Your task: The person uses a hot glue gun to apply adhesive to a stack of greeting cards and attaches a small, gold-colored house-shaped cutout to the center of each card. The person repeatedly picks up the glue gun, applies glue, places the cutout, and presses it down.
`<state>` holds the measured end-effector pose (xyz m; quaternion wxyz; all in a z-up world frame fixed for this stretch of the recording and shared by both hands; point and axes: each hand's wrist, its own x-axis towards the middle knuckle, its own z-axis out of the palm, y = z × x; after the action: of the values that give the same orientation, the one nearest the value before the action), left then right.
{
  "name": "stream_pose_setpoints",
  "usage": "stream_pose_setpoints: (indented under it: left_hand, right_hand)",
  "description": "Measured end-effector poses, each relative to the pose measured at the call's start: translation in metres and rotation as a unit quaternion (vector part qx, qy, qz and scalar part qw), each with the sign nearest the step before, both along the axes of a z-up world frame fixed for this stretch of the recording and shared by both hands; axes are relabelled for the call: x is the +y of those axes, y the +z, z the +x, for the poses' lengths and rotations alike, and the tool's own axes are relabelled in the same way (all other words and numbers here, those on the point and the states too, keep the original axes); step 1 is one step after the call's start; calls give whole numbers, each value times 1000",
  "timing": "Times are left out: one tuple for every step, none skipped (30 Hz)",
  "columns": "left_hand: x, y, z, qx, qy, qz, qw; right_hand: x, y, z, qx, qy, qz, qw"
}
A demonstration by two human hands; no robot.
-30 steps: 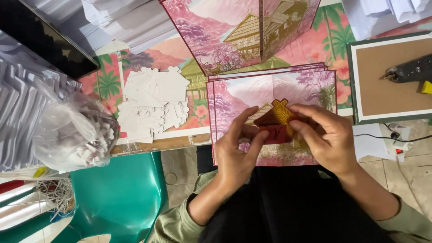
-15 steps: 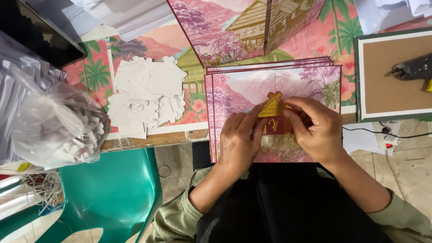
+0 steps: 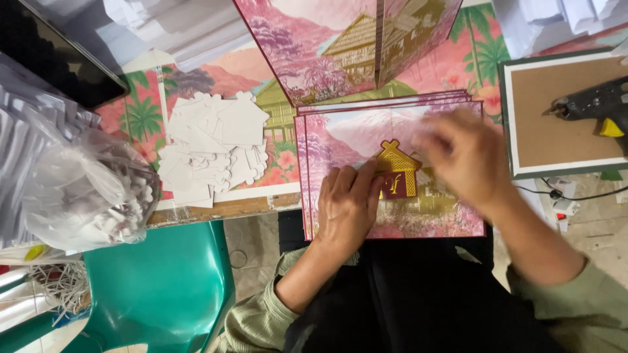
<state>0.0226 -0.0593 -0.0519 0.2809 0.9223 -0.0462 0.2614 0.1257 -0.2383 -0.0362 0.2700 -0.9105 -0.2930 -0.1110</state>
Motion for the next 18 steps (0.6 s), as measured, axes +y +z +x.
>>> stream_pose_setpoints:
  left_hand:
    - [0,3,-1,22,-12,-6,1000]
    - [0,4,-2,15,-15,-2,1000]
    - [0,6,-2,16,-16,-5,1000]
    - [-1,8,-1,16,-17,-7,1000]
    - [0,6,1,9,-20,-3,1000]
    - [-1,3,0,11,-15,-1,1000]
    - [-1,-1,-1,13,-10,2,1000]
    - [-1,-1,0,13,-13,3,1000]
    - [-1,-2,1,16,-13,6,1000]
    - [-1,-3,-1,23,-10,8,1000]
    - [0,-3,-2,26,-10,10,1000]
    - [0,-4,-1,19,-17,9,1000]
    - [1,-4,-1,12,-23,8,1000]
    - [1,-1,-1,12,-24,8,1000]
    - [1,2,-2,22,-28,-10,999]
    - [2,5,1,29,-30,-27,999]
    - [4,10,1,24,-31,-26,999]
    - [6,14,1,28,-33,-85,995]
  right_hand:
    - [-7,2,20,-44,4,3,999]
    - [-3,6,44,-51,0,7,999]
    - [1,11,68,-76,-3,76,994]
    - [3,17,92,-101,-4,144,984]
    - [10,18,107,-109,-7,147,983]
    - [15,18,119,-104,3,173,979]
    - [20,16,131,-100,13,199,975]
    - [23,15,136,-100,10,201,974]
    - [26,13,140,-81,5,229,970]
    - [31,9,143,-58,1,256,965]
    - [30,9,142,-55,0,257,965]
    - [29,11,142,-73,20,260,963]
    - [28,14,142,-91,39,263,960]
    - [26,10,140,-92,38,263,960]
    - [24,6,138,-98,17,270,958]
    - [22,5,140,-108,-3,276,955]
    - [19,10,131,-113,-2,277,954]
    - [19,15,123,-100,1,339,935]
